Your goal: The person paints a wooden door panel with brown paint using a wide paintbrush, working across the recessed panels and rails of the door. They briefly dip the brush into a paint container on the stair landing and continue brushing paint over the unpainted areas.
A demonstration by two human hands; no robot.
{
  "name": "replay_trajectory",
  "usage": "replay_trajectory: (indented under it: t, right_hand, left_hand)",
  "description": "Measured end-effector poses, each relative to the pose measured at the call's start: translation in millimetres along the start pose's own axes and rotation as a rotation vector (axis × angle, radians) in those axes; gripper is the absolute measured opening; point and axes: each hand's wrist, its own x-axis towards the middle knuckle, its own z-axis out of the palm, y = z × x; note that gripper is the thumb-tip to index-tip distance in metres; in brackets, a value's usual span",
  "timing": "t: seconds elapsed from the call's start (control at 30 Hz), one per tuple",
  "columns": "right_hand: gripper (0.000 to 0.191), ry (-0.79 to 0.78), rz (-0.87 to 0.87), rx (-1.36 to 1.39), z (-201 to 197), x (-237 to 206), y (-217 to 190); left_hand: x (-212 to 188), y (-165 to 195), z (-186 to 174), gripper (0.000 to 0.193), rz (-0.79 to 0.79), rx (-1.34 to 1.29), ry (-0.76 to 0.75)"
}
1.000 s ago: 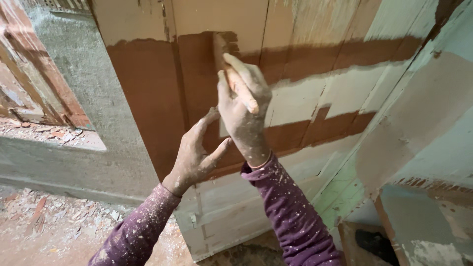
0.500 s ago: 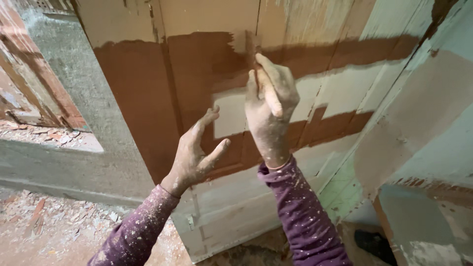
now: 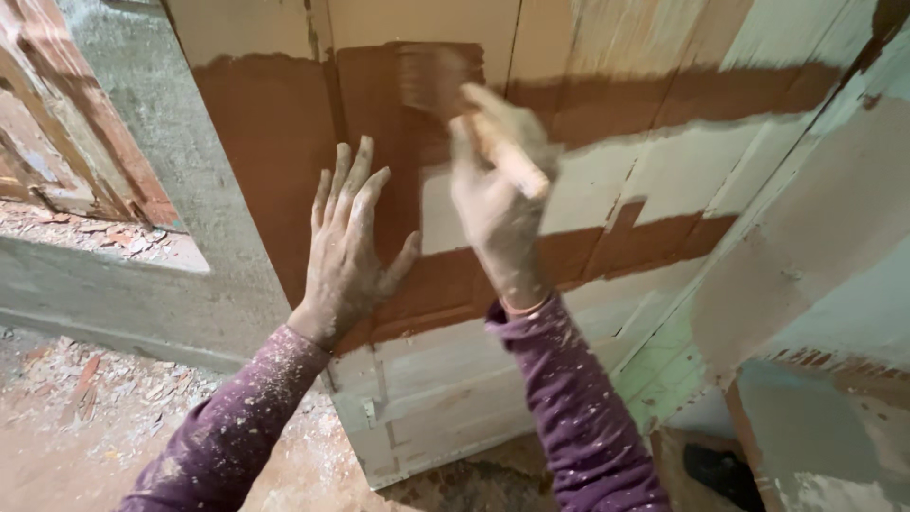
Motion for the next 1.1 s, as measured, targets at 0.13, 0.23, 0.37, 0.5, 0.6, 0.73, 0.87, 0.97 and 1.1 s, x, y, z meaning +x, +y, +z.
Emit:
replay_trajectory:
  t: [0.13,0.23,0.37,0.5,0.6,0.73,0.87,0.97,1.1]
  right_hand:
    - [0.013,0.041,-0.115,-0.173,-26.5,9.2,30.9]
    - [0.020,-0.007,0.120,-0.171,-32.2,2.3,26.3]
    - [0.018,0.011,-0.048,-0.181,-6.3,-0.5,-1.5]
    - [0.024,-0.022,0.101,-0.017,34.5,-5.5,-41.5]
    - [0.022,-0.050,0.044,0.089,49.9,-10.3,-63.5]
    - [0.023,-0.065,0.108,0.209,39.5,-11.8,-62.9]
    - [0.017,-0.019,0.034,0.027,12.4,2.2,-22.2]
    - [0.016,0.008,-0.091,-0.099,-9.8,7.1,6.3]
    - [0.025,-0.032,-0.077,-0.188,-18.1,1.6,8.8]
  left_hand:
    - [1.1,-2.8,-1.9,0.078,0.020,-0.004,-0.026]
    - [1.9,-6.5,-3.7,0.082,0.016,0.012,-0.045]
    - [-2.6,-8.4,-7.8,0.090,-0.029,0.044,-0.019]
    - [-15.9,-9.8,-18.9,0.094,-0.079,0.050,0.002]
    - [-20.3,-13.7,-24.8,0.095,-0.109,0.058,0.036]
    - [-22.2,-17.4,-25.4,0.092,-0.099,0.067,0.078]
    - [-19.8,-21.0,-19.5,0.090,-0.055,0.062,0.093]
    - [-20.9,-21.2,-16.0,0.090,-0.068,0.043,0.080]
    - [-19.9,-25.5,-17.0,0.090,-0.080,0.048,0.103]
